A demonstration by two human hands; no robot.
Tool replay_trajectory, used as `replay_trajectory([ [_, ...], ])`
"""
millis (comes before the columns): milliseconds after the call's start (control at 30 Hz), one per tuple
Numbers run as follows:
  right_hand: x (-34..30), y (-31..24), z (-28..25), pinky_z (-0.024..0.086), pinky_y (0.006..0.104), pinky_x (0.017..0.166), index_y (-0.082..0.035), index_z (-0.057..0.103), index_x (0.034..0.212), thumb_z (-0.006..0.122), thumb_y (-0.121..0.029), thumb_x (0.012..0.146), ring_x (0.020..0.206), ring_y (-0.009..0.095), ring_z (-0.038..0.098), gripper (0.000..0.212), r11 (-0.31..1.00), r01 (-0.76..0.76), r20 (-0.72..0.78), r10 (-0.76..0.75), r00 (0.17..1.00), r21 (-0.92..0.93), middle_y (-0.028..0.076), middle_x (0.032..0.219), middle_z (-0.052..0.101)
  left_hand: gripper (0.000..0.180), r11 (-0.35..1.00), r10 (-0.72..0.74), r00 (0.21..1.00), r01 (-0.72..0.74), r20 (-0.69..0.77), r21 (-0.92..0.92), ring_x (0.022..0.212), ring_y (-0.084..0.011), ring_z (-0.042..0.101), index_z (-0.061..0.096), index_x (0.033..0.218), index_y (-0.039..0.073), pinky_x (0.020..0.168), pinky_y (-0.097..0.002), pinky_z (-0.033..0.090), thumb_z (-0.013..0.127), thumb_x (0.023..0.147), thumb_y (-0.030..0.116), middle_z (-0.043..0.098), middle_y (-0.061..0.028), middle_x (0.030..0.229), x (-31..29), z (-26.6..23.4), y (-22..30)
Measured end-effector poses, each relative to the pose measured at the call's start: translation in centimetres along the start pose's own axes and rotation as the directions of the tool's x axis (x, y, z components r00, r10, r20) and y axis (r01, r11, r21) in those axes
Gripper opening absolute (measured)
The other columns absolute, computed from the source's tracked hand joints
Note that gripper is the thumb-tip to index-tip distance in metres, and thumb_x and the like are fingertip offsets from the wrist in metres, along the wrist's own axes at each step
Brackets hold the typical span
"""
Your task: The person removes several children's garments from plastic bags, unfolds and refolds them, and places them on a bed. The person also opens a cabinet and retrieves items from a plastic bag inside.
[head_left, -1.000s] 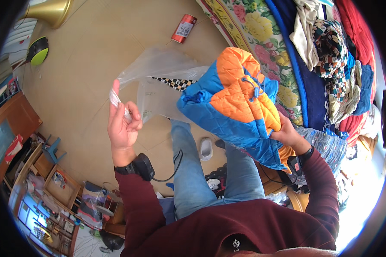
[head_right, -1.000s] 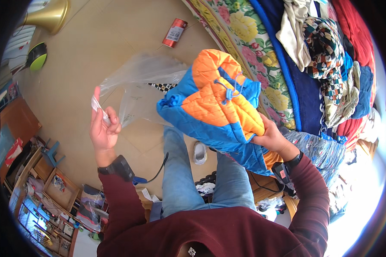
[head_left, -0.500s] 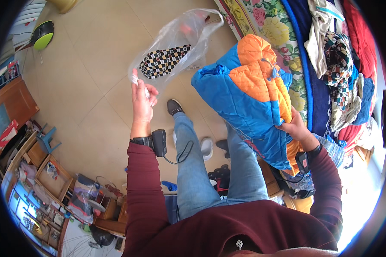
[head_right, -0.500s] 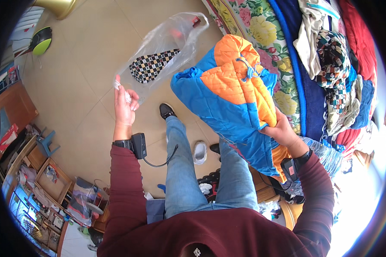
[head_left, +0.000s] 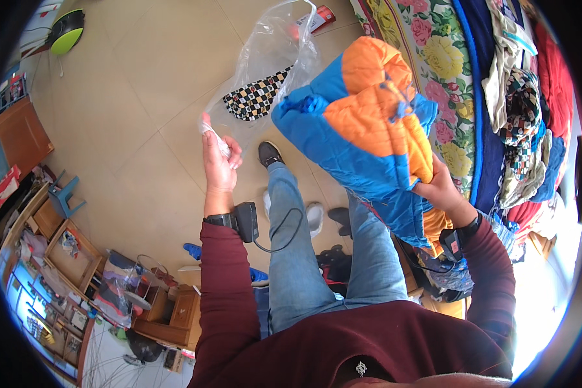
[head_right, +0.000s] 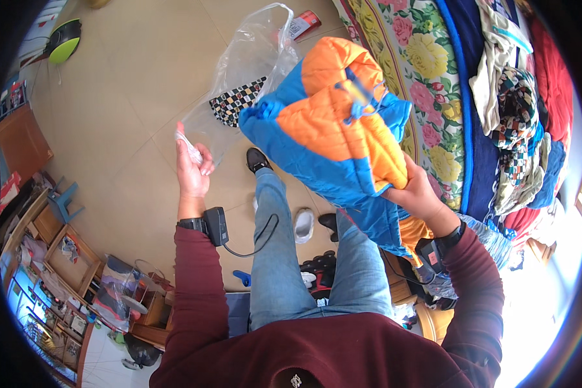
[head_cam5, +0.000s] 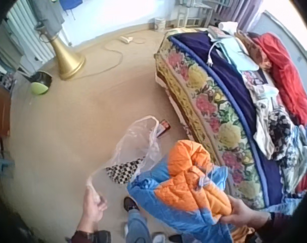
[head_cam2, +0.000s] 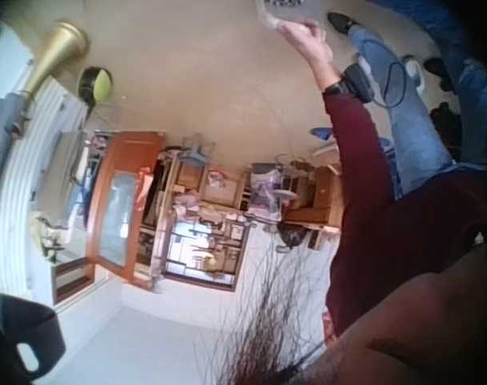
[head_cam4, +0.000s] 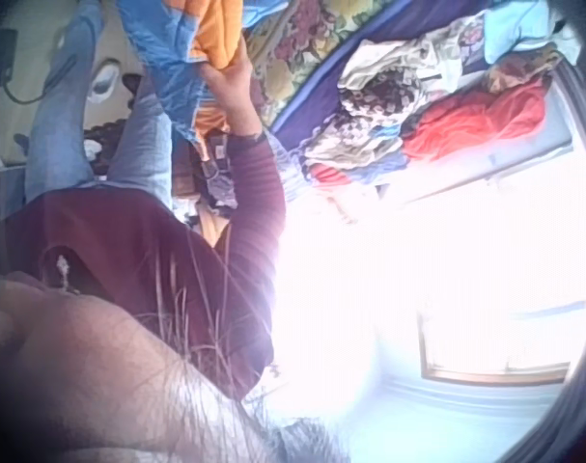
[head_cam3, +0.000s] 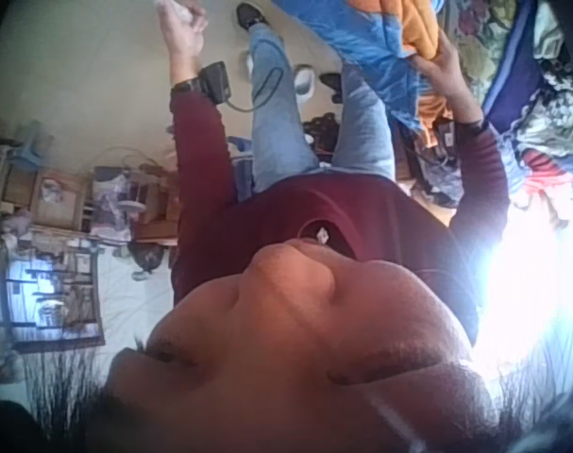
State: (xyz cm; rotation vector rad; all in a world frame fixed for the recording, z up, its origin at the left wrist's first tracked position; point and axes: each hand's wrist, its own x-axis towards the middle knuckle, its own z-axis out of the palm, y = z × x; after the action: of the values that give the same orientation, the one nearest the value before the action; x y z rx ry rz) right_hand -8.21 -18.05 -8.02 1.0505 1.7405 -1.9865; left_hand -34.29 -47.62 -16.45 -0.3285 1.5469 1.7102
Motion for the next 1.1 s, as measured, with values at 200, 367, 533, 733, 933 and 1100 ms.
replay_trajectory([
  [200, 2.5, -1.5, 2.3, 0.046, 0.0308, 0.077, 0.001, 0.04, 0.122, 0.067, -0.007, 0.061, 0.089, 0.027, 0.061, 0.068, 0.805, 0.139, 0.08, -0.114, 0.99, -0.576, 0.017, 0.095, 0.06, 0.061, 0.998, 0.015, 1.0, -0.016, -0.016, -0.06, 0.041, -0.0052, 0.027, 0.007, 0.14, 0.019, 0.039, -0.0195, 0.023, 0.031, 0.091, 0.047, 0.04, 0.0002, 0.055, -0.7, -1.3, -1.4],
  [367, 6.3, -3.2, 5.9, 0.047, 0.0362, 0.072, -0.003, 0.042, 0.121, 0.066, -0.01, 0.06, 0.084, 0.035, 0.059, 0.066, 0.77, 0.262, 0.116, -0.24, 0.964, -0.581, 0.018, 0.088, 0.06, 0.06, 0.993, 0.0, 1.0, 0.0, -0.002, -0.122, 0.042, -0.0051, 0.027, 0.006, 0.14, 0.018, 0.039, -0.0193, 0.023, 0.031, 0.092, 0.045, 0.038, 0.0014, 0.054, -1.7, -3.2, -3.3],
  [533, 11.0, -3.5, 9.5, 0.046, 0.0405, 0.068, -0.009, 0.043, 0.119, 0.066, -0.017, 0.061, 0.08, 0.035, 0.058, 0.063, 0.66, 0.262, 0.184, -0.187, 0.965, -0.704, 0.018, 0.083, 0.06, 0.059, 0.987, -0.012, 0.999, 0.007, -0.032, -0.163, 0.041, -0.0048, 0.027, 0.007, 0.14, 0.02, 0.039, -0.0181, 0.023, 0.031, 0.092, 0.046, 0.039, 0.0008, 0.055, -1.4, -4.2, -3.3],
  [733, 12.8, -1.3, 13.1, 0.047, 0.0394, 0.068, -0.014, 0.044, 0.117, 0.062, -0.022, 0.064, 0.079, 0.031, 0.059, 0.056, 0.348, 0.201, 0.275, 0.178, 0.945, -0.916, 0.012, 0.085, 0.061, 0.054, 0.989, 0.045, 0.995, -0.032, 0.088, -0.144, 0.046, -0.0037, 0.032, 0.007, 0.14, 0.017, 0.041, -0.0176, 0.028, 0.033, 0.095, 0.03, 0.039, 0.0026, 0.057, -0.2, -4.1, -2.1],
  [933, 13.7, 0.7, 13.4, 0.048, 0.04, 0.07, -0.015, 0.045, 0.119, 0.062, -0.023, 0.066, 0.081, 0.032, 0.059, 0.056, 0.335, 0.158, 0.259, 0.281, 0.924, -0.929, 0.015, 0.086, 0.061, 0.048, 0.925, -0.126, 0.891, -0.053, 0.437, 0.377, 0.054, -0.0111, 0.042, 0.025, 0.137, 0.014, 0.056, -0.025, 0.04, 0.04, 0.091, 0.02, 0.054, -0.0058, 0.073, -4.0, -1.1, -6.0],
  [1100, 17.0, 2.9, 10.8, 0.049, 0.0359, 0.073, -0.002, 0.053, 0.109, 0.066, -0.025, 0.066, 0.08, 0.027, 0.061, 0.05, 0.627, -0.222, 0.034, 0.369, 0.929, -0.746, 0.017, 0.091, 0.062, 0.046, 0.957, -0.139, 0.866, -0.007, 0.48, 0.29, 0.053, -0.0049, 0.036, 0.025, 0.137, 0.01, 0.052, -0.0186, 0.035, 0.036, 0.094, 0.021, 0.035, 0.0044, 0.061, -6.7, -2.2, -8.2],
])
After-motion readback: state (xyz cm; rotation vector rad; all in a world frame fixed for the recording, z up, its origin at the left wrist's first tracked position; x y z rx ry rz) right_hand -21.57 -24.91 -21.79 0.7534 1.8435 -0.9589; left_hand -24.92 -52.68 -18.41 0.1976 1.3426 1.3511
